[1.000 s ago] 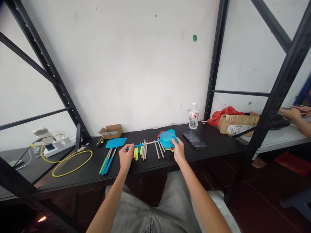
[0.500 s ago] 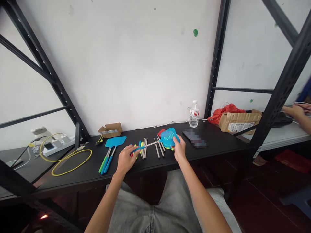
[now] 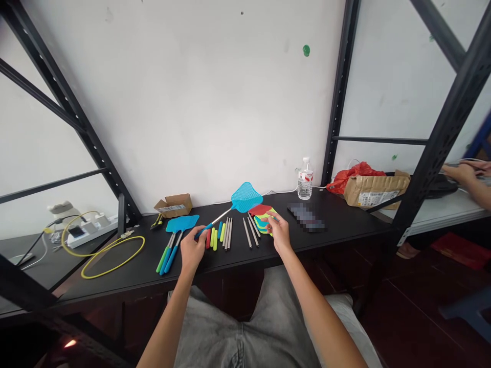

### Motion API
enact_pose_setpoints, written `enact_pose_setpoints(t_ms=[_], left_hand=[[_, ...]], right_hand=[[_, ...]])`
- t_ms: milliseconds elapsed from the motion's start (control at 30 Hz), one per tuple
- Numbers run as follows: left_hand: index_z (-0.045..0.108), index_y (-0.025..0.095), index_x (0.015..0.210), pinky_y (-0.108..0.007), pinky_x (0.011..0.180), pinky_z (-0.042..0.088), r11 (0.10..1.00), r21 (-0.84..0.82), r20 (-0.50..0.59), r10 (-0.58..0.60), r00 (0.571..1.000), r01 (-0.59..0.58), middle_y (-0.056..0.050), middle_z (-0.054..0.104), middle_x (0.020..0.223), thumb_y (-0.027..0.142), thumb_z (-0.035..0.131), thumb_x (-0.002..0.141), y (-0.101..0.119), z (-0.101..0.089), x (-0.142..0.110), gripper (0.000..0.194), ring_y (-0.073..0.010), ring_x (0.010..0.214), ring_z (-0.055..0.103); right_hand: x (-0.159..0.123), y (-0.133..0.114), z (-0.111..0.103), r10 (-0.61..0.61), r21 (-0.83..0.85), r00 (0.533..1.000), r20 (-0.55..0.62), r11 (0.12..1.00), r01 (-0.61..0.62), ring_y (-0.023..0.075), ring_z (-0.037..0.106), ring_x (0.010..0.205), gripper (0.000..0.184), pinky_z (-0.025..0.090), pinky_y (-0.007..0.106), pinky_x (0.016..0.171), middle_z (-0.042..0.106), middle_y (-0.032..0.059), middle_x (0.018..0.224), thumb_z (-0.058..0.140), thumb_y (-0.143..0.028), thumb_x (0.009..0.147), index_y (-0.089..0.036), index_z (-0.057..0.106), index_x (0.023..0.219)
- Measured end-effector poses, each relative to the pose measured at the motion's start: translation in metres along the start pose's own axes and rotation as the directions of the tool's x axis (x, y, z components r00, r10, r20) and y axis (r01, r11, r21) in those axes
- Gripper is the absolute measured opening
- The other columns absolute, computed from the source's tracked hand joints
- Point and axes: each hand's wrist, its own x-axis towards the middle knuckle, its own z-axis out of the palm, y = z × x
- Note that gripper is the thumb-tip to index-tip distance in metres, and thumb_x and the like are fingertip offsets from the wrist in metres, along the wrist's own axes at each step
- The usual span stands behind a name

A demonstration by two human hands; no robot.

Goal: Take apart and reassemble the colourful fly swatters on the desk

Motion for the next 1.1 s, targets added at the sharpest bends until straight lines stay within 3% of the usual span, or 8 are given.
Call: enact_pose_setpoints(t_ms=[300, 500, 567, 667, 733, 900, 1100], left_hand=[[0.063, 0.022, 0.103, -0.027, 0.059, 0.036, 0.987, 0.011, -0.224, -0.152, 0.963, 0.159, -0.004, 0.068, 0.076, 0.043, 0.049, 0.091, -0.001, -0.001, -0.004, 0.028, -0.0191, 0.062, 0.06], [0.058, 0.022, 0.109, -0.028, 0.057, 0.03, 0.967, 0.149, -0.27, -0.163, 0.949, 0.209, -0.005, 0.065, 0.076, 0.034, 0.041, 0.095, 0.007, -0.004, -0.008, 0.025, -0.0202, 0.06, 0.056], [0.058, 0.02, 0.111, -0.03, 0.063, 0.032, 0.959, 0.206, -0.278, -0.135, 0.951, 0.196, -0.006, 0.065, 0.076, 0.03, 0.038, 0.096, 0.011, -0.003, -0.008, 0.027, -0.0228, 0.067, 0.059], [0.059, 0.019, 0.11, -0.035, 0.075, 0.035, 0.933, 0.299, -0.297, -0.107, 0.949, 0.199, -0.011, 0.068, 0.093, 0.021, 0.036, 0.094, 0.016, -0.001, -0.008, 0.028, -0.0272, 0.089, 0.061], [0.06, 0.018, 0.107, -0.038, 0.08, 0.034, 0.914, 0.357, -0.277, -0.093, 0.956, 0.193, -0.012, 0.068, 0.101, 0.017, 0.036, 0.093, 0.015, -0.003, -0.009, 0.028, -0.0281, 0.096, 0.06], [0.065, 0.02, 0.101, -0.041, 0.084, 0.032, 0.823, 0.563, -0.15, 0.011, 0.989, 0.076, -0.011, 0.069, 0.095, 0.017, 0.037, 0.092, -0.001, -0.02, -0.014, 0.029, -0.0293, 0.094, 0.058], [0.067, 0.019, 0.109, -0.044, 0.084, 0.033, 0.7, 0.714, -0.045, 0.041, 0.998, 0.003, -0.012, 0.069, 0.093, 0.014, 0.04, 0.091, -0.018, -0.032, -0.021, 0.033, -0.0321, 0.097, 0.058]], right_hand=[[0.0, 0.002, -0.001, 0.015, 0.004, 1.0, -0.015, 1.0, -0.015, 0.0106, 0.053, 0.052, 0.043, 0.038, 0.022, 0.044, 0.072, 0.0067, 0.078, 0.079, -0.047, 0.065, -0.017, 0.071, 0.096], [-0.003, 0.0, 0.0, 0.018, 0.0, 1.0, -0.001, 1.0, -0.018, 0.0106, 0.052, 0.052, 0.041, 0.038, 0.022, 0.044, 0.072, 0.0066, 0.077, 0.08, -0.048, 0.065, -0.018, 0.072, 0.092], [-0.003, -0.001, 0.001, 0.025, -0.004, 1.0, 0.0, 1.0, -0.025, 0.0104, 0.052, 0.052, 0.04, 0.038, 0.022, 0.044, 0.072, 0.0067, 0.078, 0.079, -0.047, 0.065, -0.018, 0.072, 0.092], [-0.003, -0.001, 0.0, 0.031, 0.0, 1.0, 0.0, 1.0, -0.031, 0.0101, 0.052, 0.053, 0.038, 0.038, 0.022, 0.045, 0.072, 0.0071, 0.078, 0.079, -0.046, 0.066, -0.018, 0.073, 0.091], [-0.003, -0.001, 0.0, 0.034, 0.006, 0.999, 0.001, 0.999, -0.034, 0.01, 0.052, 0.053, 0.038, 0.038, 0.021, 0.045, 0.072, 0.0075, 0.077, 0.079, -0.044, 0.066, -0.017, 0.073, 0.091], [-0.002, 0.001, -0.001, 0.049, -0.002, 0.999, 0.006, 0.999, -0.049, 0.0102, 0.053, 0.053, 0.036, 0.039, 0.021, 0.045, 0.072, 0.0086, 0.08, 0.079, -0.043, 0.067, -0.017, 0.073, 0.092], [-0.003, -0.002, -0.001, 0.053, -0.016, 0.999, 0.004, 0.998, -0.053, 0.0106, 0.052, 0.053, 0.034, 0.039, 0.022, 0.045, 0.072, 0.0084, 0.079, 0.078, -0.042, 0.068, -0.017, 0.073, 0.09]])
